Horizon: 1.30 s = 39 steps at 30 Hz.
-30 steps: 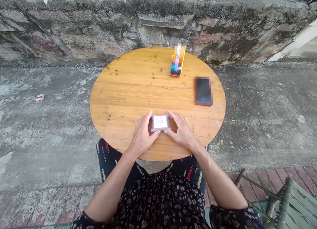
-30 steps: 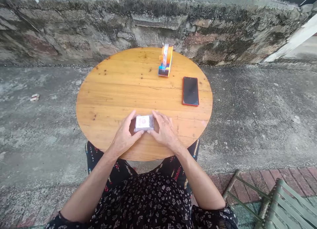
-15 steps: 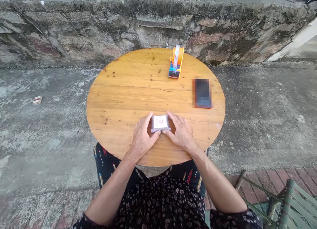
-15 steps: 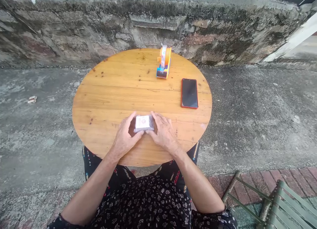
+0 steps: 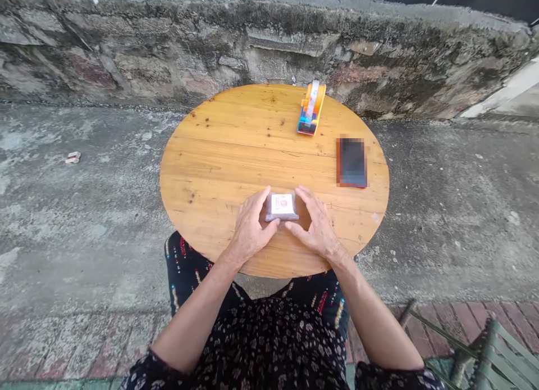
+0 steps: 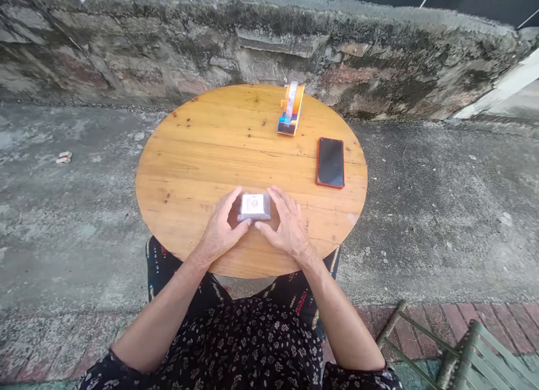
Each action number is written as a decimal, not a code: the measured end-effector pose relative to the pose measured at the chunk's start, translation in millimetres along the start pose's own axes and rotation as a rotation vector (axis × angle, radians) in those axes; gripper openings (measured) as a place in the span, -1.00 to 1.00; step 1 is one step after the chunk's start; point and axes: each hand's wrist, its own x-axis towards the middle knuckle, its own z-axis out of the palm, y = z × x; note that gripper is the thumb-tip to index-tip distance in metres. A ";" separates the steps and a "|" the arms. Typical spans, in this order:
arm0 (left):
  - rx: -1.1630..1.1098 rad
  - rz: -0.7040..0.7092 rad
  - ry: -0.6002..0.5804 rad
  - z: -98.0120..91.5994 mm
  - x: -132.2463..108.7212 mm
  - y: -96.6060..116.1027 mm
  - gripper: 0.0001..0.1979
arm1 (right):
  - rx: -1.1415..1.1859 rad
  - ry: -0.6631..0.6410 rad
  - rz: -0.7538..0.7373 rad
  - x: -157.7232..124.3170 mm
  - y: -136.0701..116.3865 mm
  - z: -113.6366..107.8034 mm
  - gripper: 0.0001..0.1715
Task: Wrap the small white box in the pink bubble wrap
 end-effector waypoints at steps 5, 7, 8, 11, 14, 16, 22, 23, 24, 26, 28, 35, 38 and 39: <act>-0.014 0.035 0.002 -0.5 0.6 -1.6 -0.38 | -0.014 -0.015 -0.043 6.8 -9.1 -2.7 -0.24; -0.016 0.044 0.001 -0.2 1.1 -2.1 -0.41 | -0.005 -0.017 -0.050 10.0 -11.3 -1.6 -0.25; -0.018 0.050 -0.001 -0.2 1.2 -2.2 -0.43 | -0.003 -0.015 -0.053 11.0 -11.6 -0.8 -0.26; -0.024 0.070 -0.011 -0.4 1.3 -2.0 -0.46 | -0.011 -0.011 -0.059 11.9 -10.1 1.7 -0.28; -0.021 0.070 -0.016 -0.4 1.4 -1.9 -0.48 | -0.024 -0.022 -0.055 11.1 -7.9 2.7 -0.31; -0.015 0.061 -0.015 -0.1 1.5 -2.0 -0.49 | -0.031 -0.028 -0.054 10.9 -7.4 2.3 -0.33; -0.017 0.051 -0.020 -0.2 2.0 -0.5 -0.49 | -0.081 -0.014 -0.068 13.2 -10.0 -0.5 -0.41; -0.018 0.049 -0.020 -0.4 2.2 0.2 -0.49 | -0.088 -0.014 -0.069 13.6 -10.5 -1.0 -0.42; -0.018 0.046 -0.019 -0.7 2.4 0.8 -0.49 | -0.095 -0.017 -0.067 13.9 -10.8 -1.6 -0.42; -0.015 0.038 -0.022 -1.1 2.8 1.7 -0.50 | -0.102 -0.026 -0.063 14.2 -11.1 -2.3 -0.43; -0.017 0.033 -0.026 -1.3 3.0 1.8 -0.51 | -0.101 -0.026 -0.064 14.2 -11.2 -2.7 -0.42; -0.031 0.033 -0.023 -0.4 2.4 -0.8 -0.47 | -0.117 -0.025 -0.098 16.0 -12.4 -3.0 -0.37; -0.032 0.017 -0.020 -0.5 2.7 -0.2 -0.46 | -0.136 -0.025 -0.110 17.0 -12.4 -3.9 -0.40; -0.032 0.016 -0.022 -0.7 2.9 0.2 -0.46 | -0.144 -0.028 -0.110 17.2 -12.2 -4.1 -0.40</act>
